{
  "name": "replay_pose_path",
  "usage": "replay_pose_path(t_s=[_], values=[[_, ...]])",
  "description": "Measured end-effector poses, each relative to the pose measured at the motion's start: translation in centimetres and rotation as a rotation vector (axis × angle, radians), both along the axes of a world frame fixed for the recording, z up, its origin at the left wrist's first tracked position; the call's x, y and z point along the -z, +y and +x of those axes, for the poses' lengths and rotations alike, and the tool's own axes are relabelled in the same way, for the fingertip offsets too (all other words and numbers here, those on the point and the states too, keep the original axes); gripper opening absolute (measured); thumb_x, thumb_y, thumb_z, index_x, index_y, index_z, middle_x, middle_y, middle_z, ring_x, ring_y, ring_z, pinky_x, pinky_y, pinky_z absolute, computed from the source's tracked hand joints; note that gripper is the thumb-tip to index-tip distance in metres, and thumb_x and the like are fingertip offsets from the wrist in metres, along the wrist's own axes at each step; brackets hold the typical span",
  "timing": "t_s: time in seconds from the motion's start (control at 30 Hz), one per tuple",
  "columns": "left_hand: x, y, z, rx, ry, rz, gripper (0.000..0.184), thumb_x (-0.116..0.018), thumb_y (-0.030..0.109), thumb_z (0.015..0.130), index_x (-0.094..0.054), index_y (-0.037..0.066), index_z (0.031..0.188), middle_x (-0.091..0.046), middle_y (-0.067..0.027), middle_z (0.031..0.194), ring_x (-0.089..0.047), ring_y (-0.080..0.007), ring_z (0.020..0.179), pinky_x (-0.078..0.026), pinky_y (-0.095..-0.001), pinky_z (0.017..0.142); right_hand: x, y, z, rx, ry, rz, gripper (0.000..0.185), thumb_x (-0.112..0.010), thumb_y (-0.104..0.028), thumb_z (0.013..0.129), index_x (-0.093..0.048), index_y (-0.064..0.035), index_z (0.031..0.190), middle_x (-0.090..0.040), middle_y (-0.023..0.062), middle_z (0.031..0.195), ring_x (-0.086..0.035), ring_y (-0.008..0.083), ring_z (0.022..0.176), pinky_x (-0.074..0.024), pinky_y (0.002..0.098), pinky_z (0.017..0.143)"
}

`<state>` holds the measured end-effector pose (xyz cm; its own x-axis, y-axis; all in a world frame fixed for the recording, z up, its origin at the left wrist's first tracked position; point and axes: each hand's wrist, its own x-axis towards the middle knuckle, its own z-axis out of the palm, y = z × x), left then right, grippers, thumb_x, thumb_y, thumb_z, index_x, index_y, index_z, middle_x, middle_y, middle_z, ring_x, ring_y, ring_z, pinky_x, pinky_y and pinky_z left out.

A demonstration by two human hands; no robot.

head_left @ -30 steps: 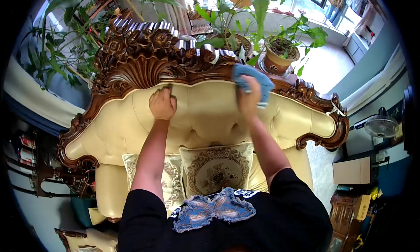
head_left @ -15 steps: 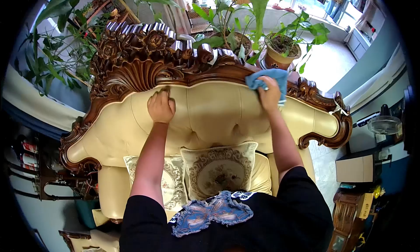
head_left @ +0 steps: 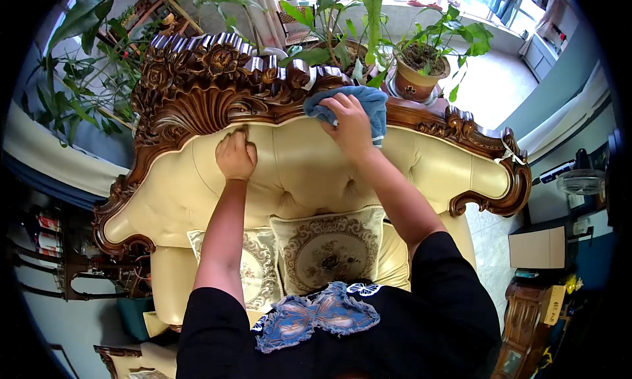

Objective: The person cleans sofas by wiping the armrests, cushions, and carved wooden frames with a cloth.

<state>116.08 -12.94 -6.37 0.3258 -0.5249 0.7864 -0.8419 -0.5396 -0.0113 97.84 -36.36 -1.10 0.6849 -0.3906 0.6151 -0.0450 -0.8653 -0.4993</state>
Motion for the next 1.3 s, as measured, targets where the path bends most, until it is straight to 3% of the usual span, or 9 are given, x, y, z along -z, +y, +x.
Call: replay_pose_path(t_s=[0.1, 0.4, 0.6, 0.77, 0.83, 0.93, 1.1, 1.23, 1.3], values=[[0.0, -0.2, 0.2, 0.017, -0.031, -0.031, 0.013, -0.057, 0.016, 0.076, -0.058, 0.010, 0.088, -0.060, -0.0081, 0.081, -0.059, -0.0300, 0.078, -0.047, -0.0416, 0.075, 0.5, -2.2, -1.6, -0.082, 0.017, -0.038, 0.049, -0.080, -0.005, 0.064, -0.063, -0.0102, 0.109, -0.060, 0.0104, 0.108, -0.055, 0.0357, 0.107, -0.0473, 0.0439, 0.092], [0.1, -0.1, 0.1, -0.023, -0.042, -0.022, 0.014, -0.058, 0.016, 0.076, -0.059, 0.010, 0.088, -0.060, -0.0075, 0.080, -0.059, -0.0288, 0.078, -0.046, -0.0411, 0.073, 7.5, -13.1, -10.8, 0.424, 0.138, -0.014, 0.045, -0.078, -0.001, 0.064, -0.061, -0.0072, 0.105, -0.060, 0.0136, 0.103, -0.057, 0.0385, 0.103, -0.0474, 0.0447, 0.089], [0.4, 0.1, 0.2, -0.029, 0.014, -0.011, 0.017, -0.059, 0.018, 0.076, -0.061, 0.011, 0.091, -0.064, -0.0074, 0.084, -0.060, -0.0290, 0.081, -0.047, -0.0407, 0.076, 9.2, -12.8, -8.3, 0.625, -0.002, 0.356, 0.043, -0.079, -0.015, 0.071, -0.064, 0.0003, 0.109, -0.069, 0.0229, 0.100, -0.066, 0.0385, 0.093, -0.0501, 0.0424, 0.084], [0.1, 0.2, 0.0, -0.062, 0.078, 0.019, 0.020, -0.059, 0.017, 0.075, -0.062, 0.012, 0.093, -0.066, -0.0072, 0.091, -0.061, -0.0299, 0.084, -0.047, -0.0422, 0.079, 1.9, -3.8, -1.9, 0.288, -0.144, 0.422, 0.046, -0.079, -0.009, 0.069, -0.063, 0.0023, 0.111, -0.069, 0.0218, 0.101, -0.066, 0.0368, 0.097, -0.0491, 0.0417, 0.087], [0.2, 0.3, 0.0, -0.025, 0.057, -0.002, 0.024, -0.059, 0.016, 0.075, -0.064, 0.012, 0.098, -0.066, -0.0068, 0.092, -0.061, -0.0298, 0.085, -0.047, -0.0417, 0.080, 1.5, -0.6, 1.0, 0.247, -0.258, 0.192, 0.047, -0.078, -0.008, 0.068, -0.063, 0.0006, 0.111, -0.067, 0.0206, 0.102, -0.063, 0.0366, 0.097, -0.0494, 0.0406, 0.085], [-0.1, 0.2, 0.0, 0.002, 0.052, -0.036, 0.028, -0.059, 0.015, 0.074, -0.064, 0.012, 0.101, -0.065, -0.0062, 0.091, -0.061, -0.0293, 0.084, -0.047, -0.0410, 0.078, -0.2, 3.4, 3.6, 0.226, -0.177, 0.231, 0.046, -0.078, -0.003, 0.066, -0.059, -0.0005, 0.108, -0.059, 0.0211, 0.100, -0.058, 0.0419, 0.098, -0.0471, 0.0458, 0.083], [-0.1, 0.4, 0.1, 0.034, 0.020, -0.076, 0.027, -0.059, 0.013, 0.073, -0.063, 0.010, 0.099, -0.065, -0.0056, 0.090, -0.059, -0.0275, 0.079, -0.047, -0.0398, 0.073, 0.9, 5.3, 5.1, 0.329, -0.193, 0.144, 0.044, -0.078, -0.006, 0.065, -0.061, -0.0049, 0.106, -0.056, 0.0188, 0.093, -0.057, 0.0420, 0.090, -0.0468, 0.0487, 0.078], [-0.8, 0.2, -0.2, 0.033, 0.036, -0.063, 0.025, -0.059, 0.013, 0.073, -0.063, 0.009, 0.098, -0.065, -0.0052, 0.088, -0.059, -0.0264, 0.077, -0.046, -0.0389, 0.071, 1.9, 7.2, 6.2, 0.257, -0.088, 0.028, 0.045, -0.077, -0.008, 0.065, -0.063, -0.0067, 0.108, -0.058, 0.0187, 0.096, -0.058, 0.0403, 0.091, -0.0483, 0.0484, 0.076], [-0.7, 0.3, -0.2, 0.038, 0.029, -0.069, 0.025, -0.059, 0.013, 0.073, -0.063, 0.009, 0.097, -0.064, -0.0055, 0.087, -0.059, -0.0265, 0.078, -0.046, -0.0388, 0.072, 3.0, 8.4, 7.3, 0.079, 0.054, 0.025, 0.049, -0.081, -0.012, 0.065, -0.064, -0.0086, 0.111, -0.062, 0.0187, 0.101, -0.061, 0.0382, 0.095, -0.0505, 0.0465, 0.080]])
